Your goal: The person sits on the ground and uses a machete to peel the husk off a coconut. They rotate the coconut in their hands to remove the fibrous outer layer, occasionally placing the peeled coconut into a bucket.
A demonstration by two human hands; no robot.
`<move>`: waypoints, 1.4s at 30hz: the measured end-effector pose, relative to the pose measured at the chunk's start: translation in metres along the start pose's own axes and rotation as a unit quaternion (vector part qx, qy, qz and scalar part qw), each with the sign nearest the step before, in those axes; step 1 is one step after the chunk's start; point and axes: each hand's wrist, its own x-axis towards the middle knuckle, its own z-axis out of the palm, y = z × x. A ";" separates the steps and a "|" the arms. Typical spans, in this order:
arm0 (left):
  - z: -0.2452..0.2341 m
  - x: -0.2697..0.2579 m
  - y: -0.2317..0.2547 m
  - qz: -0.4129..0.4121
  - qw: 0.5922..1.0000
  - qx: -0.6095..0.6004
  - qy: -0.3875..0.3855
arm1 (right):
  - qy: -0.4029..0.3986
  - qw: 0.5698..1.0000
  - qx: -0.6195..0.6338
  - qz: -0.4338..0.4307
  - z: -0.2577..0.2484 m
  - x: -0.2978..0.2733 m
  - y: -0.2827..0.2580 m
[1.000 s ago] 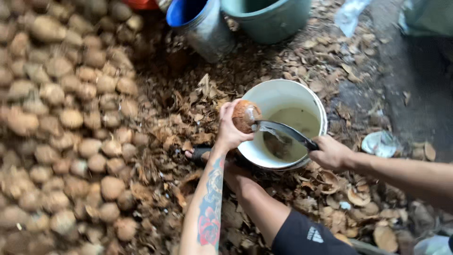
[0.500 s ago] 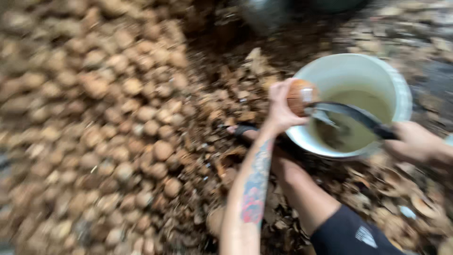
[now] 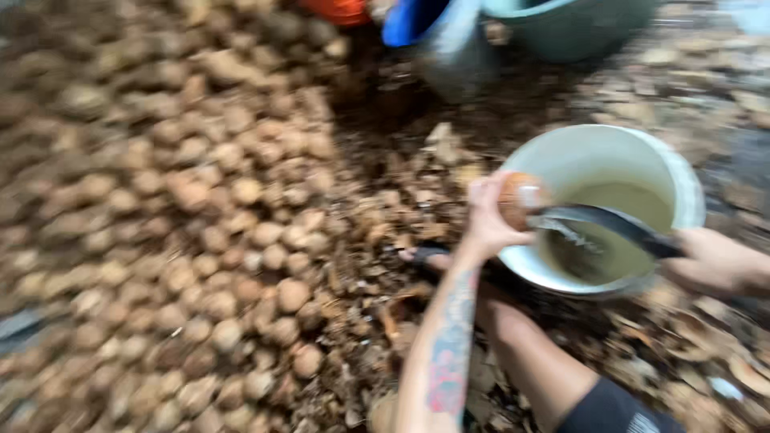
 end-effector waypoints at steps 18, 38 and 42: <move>0.009 -0.016 -0.032 -0.170 0.982 -0.073 -0.039 | 0.015 0.991 0.078 -0.109 -0.022 -0.042 -0.046; 0.001 -0.013 -0.023 -0.189 0.977 0.001 -0.099 | -0.077 0.977 0.177 -0.090 0.003 -0.038 -0.022; -0.001 -0.010 -0.022 -0.186 0.978 0.002 -0.099 | -0.007 0.987 0.110 -0.113 -0.018 -0.068 -0.044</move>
